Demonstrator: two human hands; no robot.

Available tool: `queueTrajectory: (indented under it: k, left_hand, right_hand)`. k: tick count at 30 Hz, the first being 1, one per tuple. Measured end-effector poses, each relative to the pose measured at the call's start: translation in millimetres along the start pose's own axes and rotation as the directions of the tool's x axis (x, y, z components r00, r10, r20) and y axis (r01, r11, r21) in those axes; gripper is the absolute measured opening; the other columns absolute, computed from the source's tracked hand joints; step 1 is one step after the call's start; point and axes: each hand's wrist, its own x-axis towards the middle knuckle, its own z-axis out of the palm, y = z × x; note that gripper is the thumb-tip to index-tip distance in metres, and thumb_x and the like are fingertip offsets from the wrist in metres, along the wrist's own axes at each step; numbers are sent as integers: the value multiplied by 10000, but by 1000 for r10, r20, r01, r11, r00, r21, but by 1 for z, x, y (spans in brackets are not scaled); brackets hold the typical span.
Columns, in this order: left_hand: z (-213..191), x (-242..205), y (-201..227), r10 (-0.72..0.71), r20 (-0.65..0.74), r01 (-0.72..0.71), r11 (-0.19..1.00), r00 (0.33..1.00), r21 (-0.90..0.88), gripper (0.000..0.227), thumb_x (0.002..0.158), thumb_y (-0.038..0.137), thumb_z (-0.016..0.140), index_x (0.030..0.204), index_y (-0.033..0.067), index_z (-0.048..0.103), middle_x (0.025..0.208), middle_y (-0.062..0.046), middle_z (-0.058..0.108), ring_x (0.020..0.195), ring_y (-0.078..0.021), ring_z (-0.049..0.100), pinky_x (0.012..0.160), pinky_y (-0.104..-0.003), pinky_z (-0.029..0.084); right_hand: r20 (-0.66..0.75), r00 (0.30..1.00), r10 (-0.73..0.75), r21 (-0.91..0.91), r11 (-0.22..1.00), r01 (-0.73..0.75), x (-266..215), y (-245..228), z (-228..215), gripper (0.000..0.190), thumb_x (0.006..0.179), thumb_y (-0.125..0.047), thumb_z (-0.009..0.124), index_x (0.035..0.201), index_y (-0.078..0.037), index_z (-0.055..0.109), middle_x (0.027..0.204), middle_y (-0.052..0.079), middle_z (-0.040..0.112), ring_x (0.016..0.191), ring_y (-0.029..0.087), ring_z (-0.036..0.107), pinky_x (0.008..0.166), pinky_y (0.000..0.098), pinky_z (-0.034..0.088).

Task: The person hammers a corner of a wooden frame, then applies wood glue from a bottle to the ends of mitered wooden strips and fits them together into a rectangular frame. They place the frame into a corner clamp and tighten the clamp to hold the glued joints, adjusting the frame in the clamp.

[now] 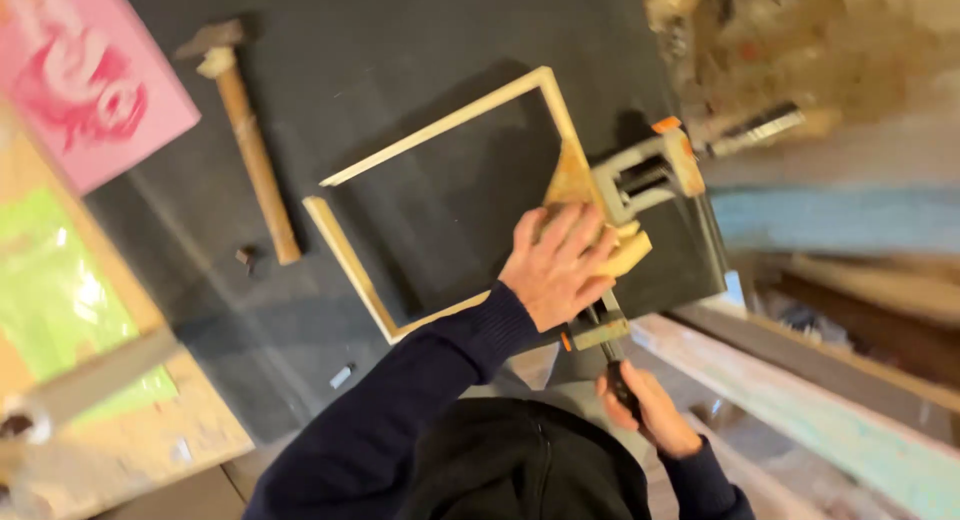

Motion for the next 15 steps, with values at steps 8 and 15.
queueTrajectory:
  k: [8,15]
  left_hand:
    - [11,-3,7,15,-16,-14,998,1000,55,560,958,436,677,1429,149,583,1512,-152,468,1412,-320,424,1123,-606,330]
    - [9,1,6,19,-6,-18,998,1000,54,542,970,443,673,1410,141,584,1493,-158,459,1390,-337,428,1102,-621,331]
  right_hand:
    - [-416,714,-563,-778,627,41,-8,-11,67,286,995,-331,681,918,-57,649,576,79,558,484,264,521,466,319,388]
    - [-462,443,-768,-883,447,-147,-13,-26,92,285,826,-200,814,1034,-47,693,836,128,660,749,346,602,714,456,474]
